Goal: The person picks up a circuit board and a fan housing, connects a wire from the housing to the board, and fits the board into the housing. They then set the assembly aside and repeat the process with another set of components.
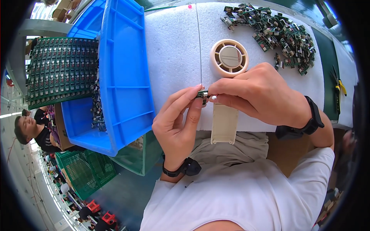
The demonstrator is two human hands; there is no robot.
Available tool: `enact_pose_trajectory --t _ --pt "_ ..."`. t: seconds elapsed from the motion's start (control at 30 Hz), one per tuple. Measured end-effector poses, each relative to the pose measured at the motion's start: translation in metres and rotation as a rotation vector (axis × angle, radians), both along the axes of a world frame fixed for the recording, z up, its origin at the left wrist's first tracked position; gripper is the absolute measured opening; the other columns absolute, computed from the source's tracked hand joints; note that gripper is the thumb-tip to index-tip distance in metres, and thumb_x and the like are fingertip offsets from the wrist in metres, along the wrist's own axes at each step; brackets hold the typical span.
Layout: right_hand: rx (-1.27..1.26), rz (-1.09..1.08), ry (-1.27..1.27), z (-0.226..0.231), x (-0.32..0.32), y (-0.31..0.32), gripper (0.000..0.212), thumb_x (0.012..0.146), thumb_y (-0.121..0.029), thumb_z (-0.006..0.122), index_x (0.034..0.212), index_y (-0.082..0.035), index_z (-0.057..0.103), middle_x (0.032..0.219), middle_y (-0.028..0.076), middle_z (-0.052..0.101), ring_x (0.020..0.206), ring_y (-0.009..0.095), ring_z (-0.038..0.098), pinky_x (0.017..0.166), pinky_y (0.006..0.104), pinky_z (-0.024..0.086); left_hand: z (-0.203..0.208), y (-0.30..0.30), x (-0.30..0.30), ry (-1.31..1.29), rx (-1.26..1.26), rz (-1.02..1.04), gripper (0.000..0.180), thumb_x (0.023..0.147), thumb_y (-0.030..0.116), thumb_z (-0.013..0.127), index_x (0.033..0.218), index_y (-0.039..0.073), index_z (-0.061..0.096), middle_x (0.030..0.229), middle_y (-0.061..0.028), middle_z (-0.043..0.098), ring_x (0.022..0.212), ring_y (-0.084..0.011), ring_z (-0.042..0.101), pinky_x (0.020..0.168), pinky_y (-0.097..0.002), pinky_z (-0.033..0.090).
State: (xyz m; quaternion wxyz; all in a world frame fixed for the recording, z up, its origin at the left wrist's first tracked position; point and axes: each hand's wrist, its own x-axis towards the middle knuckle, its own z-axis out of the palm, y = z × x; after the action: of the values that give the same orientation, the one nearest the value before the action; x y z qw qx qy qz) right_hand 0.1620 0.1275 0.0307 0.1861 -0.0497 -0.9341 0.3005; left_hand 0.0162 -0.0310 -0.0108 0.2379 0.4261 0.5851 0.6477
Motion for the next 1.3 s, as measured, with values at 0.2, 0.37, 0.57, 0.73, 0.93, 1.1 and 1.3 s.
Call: enact_pose_trajectory --t 0.2,0.37,0.57,0.73,0.93,1.1,1.3 --pt "0.018 0.071 0.031 0.001 0.003 0.009 0.011 0.089 -0.015 0.072 0.098 -0.008 0.070 0.075 0.008 0.069 0.065 0.028 0.068 0.056 0.0358 0.052 -0.002 0.002 -0.008 0.056 0.012 -0.086 0.031 0.089 -0.012 0.067 0.117 -0.003 0.071 0.114 -0.0156 0.069 0.098 -0.0181 0.069 0.082 -0.0267 0.057" --pt "0.001 0.079 0.082 0.000 0.004 0.012 0.012 0.088 -0.015 0.074 0.097 -0.007 0.071 0.075 0.008 0.069 0.064 0.027 0.068 0.056 0.0353 0.052 0.004 0.007 -0.016 0.012 0.026 -0.205 0.032 0.088 -0.015 0.065 0.117 -0.002 0.071 0.114 -0.0168 0.069 0.098 -0.0192 0.069 0.081 -0.0270 0.058" --pt "0.004 0.119 0.070 0.000 0.005 0.017 0.015 0.087 -0.017 0.075 0.096 -0.006 0.071 0.074 0.008 0.069 0.063 0.026 0.068 0.055 0.0336 0.052 0.005 0.011 -0.018 -0.053 0.050 -0.254 0.033 0.088 -0.016 0.064 0.117 -0.002 0.071 0.115 -0.0172 0.067 0.098 -0.0200 0.069 0.081 -0.0283 0.059" --pt "-0.005 0.134 0.100 0.000 0.004 0.022 0.015 0.087 -0.018 0.076 0.095 -0.006 0.071 0.073 0.007 0.068 0.061 0.025 0.067 0.055 0.0331 0.051 0.006 0.015 -0.023 0.026 0.040 -0.320 0.033 0.088 -0.016 0.064 0.118 -0.003 0.070 0.114 -0.0163 0.066 0.096 -0.0199 0.069 0.082 -0.0292 0.059" --pt "-0.044 0.100 0.133 0.002 0.004 0.021 0.017 0.083 -0.016 0.079 0.094 -0.006 0.072 0.072 0.007 0.069 0.058 0.021 0.066 0.052 0.0294 0.049 0.002 0.012 -0.018 -0.203 0.084 -0.355 0.031 0.089 -0.016 0.063 0.118 -0.005 0.069 0.112 -0.0162 0.065 0.096 -0.0217 0.069 0.082 -0.0302 0.059" --pt "-0.151 0.036 0.141 0.004 0.004 0.019 0.018 0.079 -0.014 0.083 0.093 -0.006 0.074 0.073 0.006 0.071 0.056 0.018 0.065 0.050 0.0258 0.047 -0.001 0.013 -0.017 -0.371 0.130 -0.383 0.030 0.090 -0.016 0.062 0.117 -0.005 0.069 0.109 -0.0159 0.065 0.096 -0.0229 0.069 0.081 -0.0311 0.060" --pt "-0.202 0.037 0.128 -0.003 0.003 0.019 0.018 0.079 -0.011 0.083 0.093 -0.006 0.074 0.074 0.006 0.072 0.056 0.017 0.066 0.050 0.0251 0.047 -0.003 0.013 -0.018 -0.408 0.112 -0.391 0.030 0.090 -0.017 0.061 0.116 -0.005 0.069 0.107 -0.0155 0.064 0.093 -0.0223 0.069 0.079 -0.0311 0.060"
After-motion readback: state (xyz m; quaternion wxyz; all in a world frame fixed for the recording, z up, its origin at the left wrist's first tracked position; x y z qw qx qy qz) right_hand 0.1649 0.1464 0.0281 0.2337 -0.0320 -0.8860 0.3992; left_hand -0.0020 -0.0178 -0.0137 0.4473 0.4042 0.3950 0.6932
